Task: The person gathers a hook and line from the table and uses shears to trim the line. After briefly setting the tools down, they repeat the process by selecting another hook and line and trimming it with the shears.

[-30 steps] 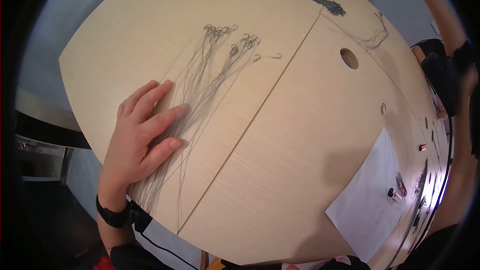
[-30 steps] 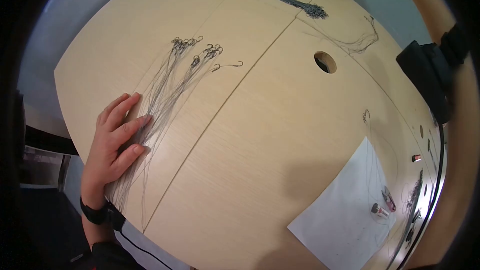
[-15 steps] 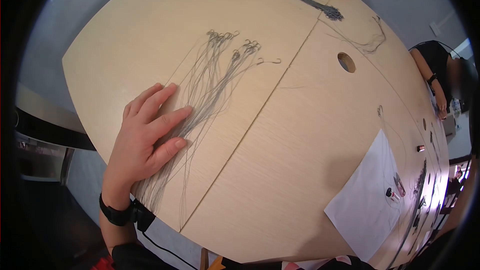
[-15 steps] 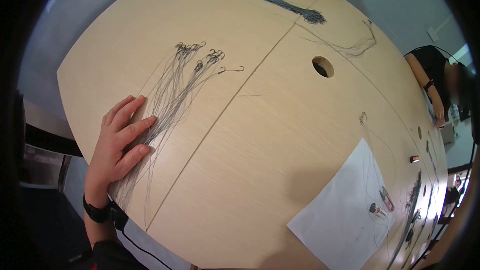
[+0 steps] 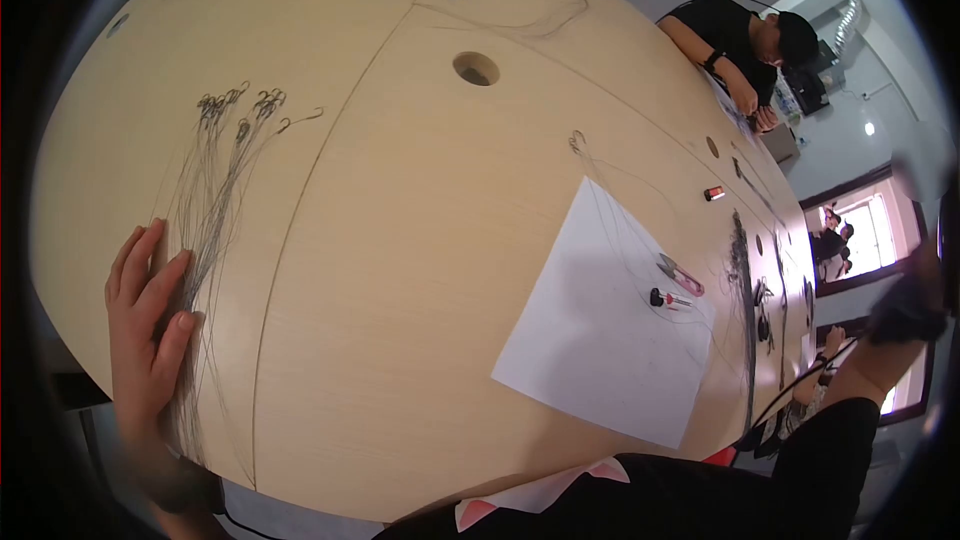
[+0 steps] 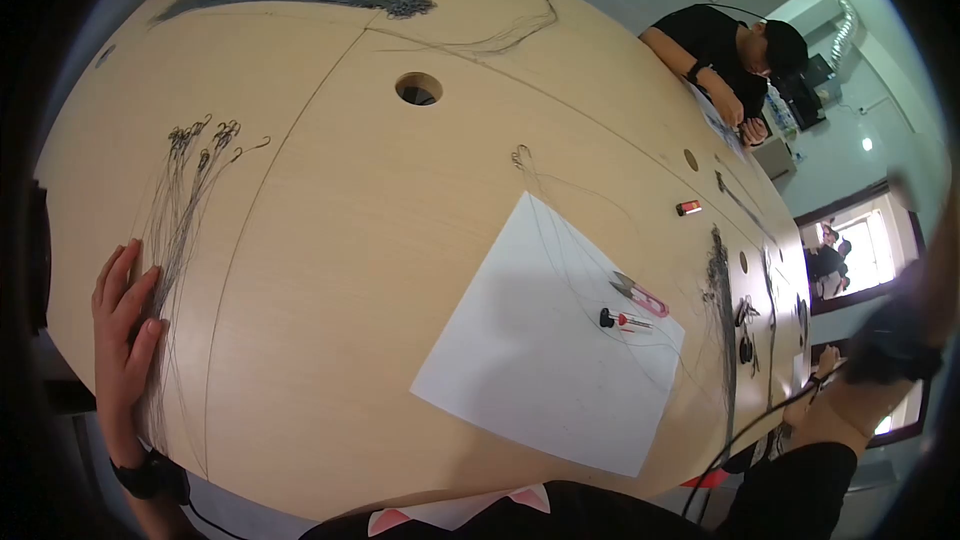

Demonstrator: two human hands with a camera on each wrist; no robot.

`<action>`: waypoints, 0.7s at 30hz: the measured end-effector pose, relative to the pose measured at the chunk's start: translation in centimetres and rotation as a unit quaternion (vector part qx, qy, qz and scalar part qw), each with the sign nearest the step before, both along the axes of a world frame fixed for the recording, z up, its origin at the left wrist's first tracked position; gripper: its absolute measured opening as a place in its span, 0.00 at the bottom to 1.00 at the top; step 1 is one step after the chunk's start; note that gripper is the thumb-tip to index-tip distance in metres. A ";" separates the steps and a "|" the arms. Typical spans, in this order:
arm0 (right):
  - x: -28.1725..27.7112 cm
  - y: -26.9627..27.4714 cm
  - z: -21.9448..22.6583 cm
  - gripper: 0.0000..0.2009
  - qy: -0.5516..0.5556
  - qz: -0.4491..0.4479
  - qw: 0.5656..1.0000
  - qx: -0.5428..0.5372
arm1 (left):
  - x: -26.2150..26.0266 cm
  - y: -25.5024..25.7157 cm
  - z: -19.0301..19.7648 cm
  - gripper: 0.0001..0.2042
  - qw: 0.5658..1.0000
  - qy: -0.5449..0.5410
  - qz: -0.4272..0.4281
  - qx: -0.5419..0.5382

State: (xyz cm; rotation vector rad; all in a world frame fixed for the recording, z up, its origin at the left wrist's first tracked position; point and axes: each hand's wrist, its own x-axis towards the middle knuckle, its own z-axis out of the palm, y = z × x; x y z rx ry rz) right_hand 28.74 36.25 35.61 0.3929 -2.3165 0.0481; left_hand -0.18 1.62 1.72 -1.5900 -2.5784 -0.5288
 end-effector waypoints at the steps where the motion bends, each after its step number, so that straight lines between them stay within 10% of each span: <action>1: -1.2 1.2 -4.2 0.13 -0.064 -0.020 0.997 0.032 | 0.0 0.0 0.0 0.20 1.000 0.001 -0.005 0.005; 4: -4.7 2.9 -17.6 0.10 -0.247 -0.161 0.951 0.089 | 0.1 0.0 0.2 0.20 1.000 -0.011 -0.003 0.004; 7: -7.2 5.9 -24.4 0.06 -0.393 -0.110 0.905 0.123 | 0.1 0.1 0.4 0.19 1.000 -0.027 -0.007 0.005; 14: -7.0 9.5 -27.4 0.05 -0.431 -0.155 0.887 0.062 | 0.8 0.6 0.4 0.20 0.999 -0.032 -0.015 0.024; 16: -8.1 9.7 -26.7 0.04 -0.306 -0.127 0.938 0.102 | 0.8 0.5 0.3 0.20 1.000 -0.016 -0.017 0.017; 21: -15.3 1.9 -26.8 0.15 -0.278 0.011 0.958 0.067 | 0.7 0.2 0.5 0.20 1.000 -0.017 -0.007 -0.017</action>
